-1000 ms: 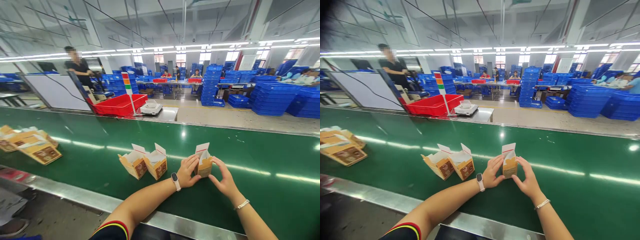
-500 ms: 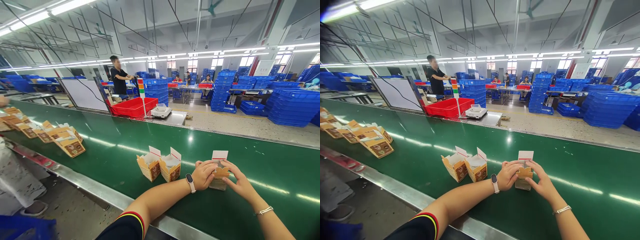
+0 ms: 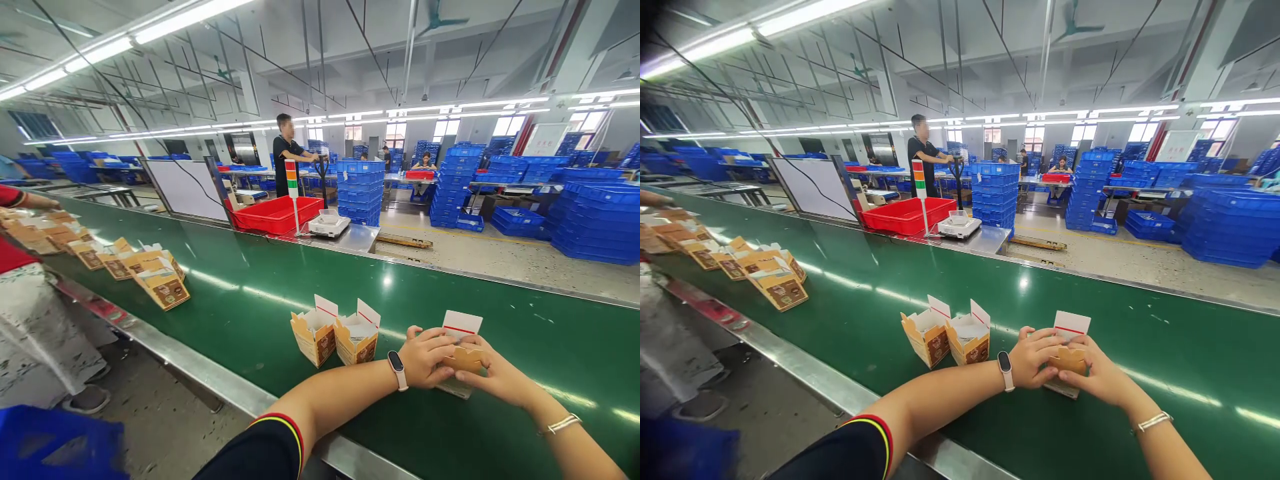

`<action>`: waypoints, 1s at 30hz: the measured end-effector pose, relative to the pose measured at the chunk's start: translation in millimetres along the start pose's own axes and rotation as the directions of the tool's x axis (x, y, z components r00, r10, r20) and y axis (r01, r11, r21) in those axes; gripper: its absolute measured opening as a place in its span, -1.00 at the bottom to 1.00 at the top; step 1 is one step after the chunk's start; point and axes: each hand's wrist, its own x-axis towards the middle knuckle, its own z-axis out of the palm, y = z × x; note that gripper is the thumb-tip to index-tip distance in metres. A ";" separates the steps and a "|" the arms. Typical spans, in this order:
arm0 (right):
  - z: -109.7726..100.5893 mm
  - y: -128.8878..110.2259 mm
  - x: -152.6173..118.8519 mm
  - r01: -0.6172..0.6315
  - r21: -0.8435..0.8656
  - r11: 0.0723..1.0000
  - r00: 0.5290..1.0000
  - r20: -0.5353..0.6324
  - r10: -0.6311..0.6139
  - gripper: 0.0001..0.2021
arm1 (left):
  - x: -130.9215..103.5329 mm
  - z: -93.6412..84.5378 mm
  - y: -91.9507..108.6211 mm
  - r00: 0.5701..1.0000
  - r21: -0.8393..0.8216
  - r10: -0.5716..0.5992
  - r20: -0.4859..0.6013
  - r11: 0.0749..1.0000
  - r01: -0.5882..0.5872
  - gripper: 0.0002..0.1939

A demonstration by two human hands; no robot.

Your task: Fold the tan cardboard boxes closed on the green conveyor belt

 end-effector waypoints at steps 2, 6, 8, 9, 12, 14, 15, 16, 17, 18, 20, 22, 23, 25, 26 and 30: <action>4.1 -4.8 -5.5 -0.029 0.031 0.999 1.000 -0.004 0.029 -0.64 | 2.7 5.4 4.7 1.000 -0.046 -0.022 -0.012 0.999 0.022 -0.68; 20.2 -19.8 -26.1 -0.065 -0.014 0.998 0.982 -0.176 0.061 -0.58 | 7.4 12.0 14.1 0.999 -0.174 -0.022 -0.038 0.985 0.015 -0.68; 28.3 -24.2 -39.0 -0.062 -0.071 0.996 0.944 -0.327 0.035 -0.60 | 9.4 14.5 16.6 0.998 -0.210 -0.022 -0.061 0.978 0.009 -0.67; 31.3 -25.1 -45.0 -0.072 -0.087 0.994 0.913 -0.407 0.030 -0.63 | 10.3 15.9 17.4 0.997 -0.221 -0.028 -0.067 0.975 0.012 -0.66; 34.5 -25.0 -57.1 -0.143 -0.099 0.985 0.804 -0.592 0.057 -0.72 | 13.6 21.0 20.3 0.996 -0.257 -0.062 -0.060 0.965 0.044 -0.65; 34.0 -24.9 -58.6 -0.217 -0.077 0.973 0.755 -0.645 0.117 -0.70 | 16.7 25.1 24.0 0.994 -0.329 -0.097 -0.048 0.941 0.076 -0.65; 34.1 -25.4 -57.8 -0.260 -0.046 0.964 0.737 -0.655 0.168 -0.67 | 18.5 27.2 26.6 0.989 -0.377 -0.138 -0.049 0.920 0.109 -0.67; 34.8 -26.5 -56.4 -0.307 0.003 0.952 0.712 -0.662 0.232 -0.63 | 20.7 29.2 29.6 0.978 -0.429 -0.199 -0.057 0.890 0.156 -0.71; 36.4 -28.1 -54.7 -0.351 0.064 0.934 0.678 -0.671 0.301 -0.59 | 23.2 30.9 32.9 0.958 -0.484 -0.278 -0.073 0.850 0.209 -0.77; 38.7 -30.1 -53.1 -0.386 0.126 0.914 0.638 -0.680 0.362 -0.56 | 26.1 32.2 36.4 0.926 -0.541 -0.367 -0.091 0.799 0.264 -0.85; 45.0 -34.0 -50.5 -0.424 0.226 0.877 0.545 -0.710 0.446 -0.54 | 33.0 32.8 43.4 0.830 -0.640 -0.548 -0.103 0.675 0.366 -0.79; 50.8 -36.1 -48.3 -0.428 0.301 0.852 0.440 -0.754 0.487 -0.61 | 41.1 30.8 49.6 0.714 -0.714 -0.700 0.005 0.497 0.493 -0.58; 52.6 -35.8 -47.0 -0.425 0.345 0.837 0.380 -0.771 0.511 -0.67 | 45.2 29.1 52.2 0.655 -0.733 -0.747 0.116 0.380 0.563 -0.54; 53.0 -32.5 -43.8 -0.415 0.476 0.775 0.249 -0.760 0.600 -0.83 | 52.6 25.8 56.7 0.562 -0.721 -0.749 0.351 0.167 0.672 -0.62; 51.5 -29.8 -42.1 -0.400 0.555 0.729 0.194 -0.726 0.660 -0.85 | 55.8 24.9 58.6 0.537 -0.708 -0.724 0.433 0.096 0.700 -0.70; 39.4 -17.5 -39.9 -0.319 0.787 0.527 0.192 -0.491 0.850 -0.77 | 64.5 29.4 65.7 0.518 -0.692 -0.700 0.492 0.048 0.721 -0.86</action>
